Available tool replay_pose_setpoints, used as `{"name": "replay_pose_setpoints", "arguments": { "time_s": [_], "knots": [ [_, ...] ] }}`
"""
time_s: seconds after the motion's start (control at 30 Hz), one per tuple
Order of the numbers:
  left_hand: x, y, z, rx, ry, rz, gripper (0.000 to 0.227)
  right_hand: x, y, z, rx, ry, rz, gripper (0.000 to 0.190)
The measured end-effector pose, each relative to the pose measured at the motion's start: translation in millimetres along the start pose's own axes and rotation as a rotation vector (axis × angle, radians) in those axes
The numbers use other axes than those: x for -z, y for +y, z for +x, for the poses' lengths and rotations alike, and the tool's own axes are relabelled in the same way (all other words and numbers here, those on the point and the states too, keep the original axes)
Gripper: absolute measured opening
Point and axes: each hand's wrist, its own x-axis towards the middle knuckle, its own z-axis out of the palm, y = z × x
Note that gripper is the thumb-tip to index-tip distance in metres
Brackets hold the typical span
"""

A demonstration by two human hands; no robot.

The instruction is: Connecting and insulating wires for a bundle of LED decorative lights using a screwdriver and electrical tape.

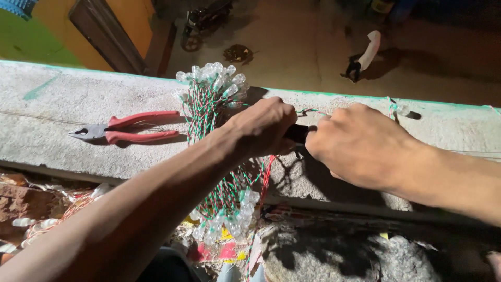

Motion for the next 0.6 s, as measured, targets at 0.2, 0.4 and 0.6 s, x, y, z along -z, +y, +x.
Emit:
{"name": "replay_pose_setpoints", "arguments": {
  "time_s": [0.2,0.4,0.6],
  "knots": [
    [2.4,-4.0,1.5,0.156,-0.108,-0.080,0.030,20.4,12.6,36.0,-0.031,-0.135,0.113,0.014],
    [3.6,-5.6,-5.2,0.041,-0.021,-0.199,0.026,35.2,17.7,60.0,-0.077,-0.278,0.161,0.020],
    [-25.8,-26.2,-14.4,0.038,0.156,-0.464,0.029,46.3,6.6,72.8,0.103,-0.308,0.049,0.022]
  ]
}}
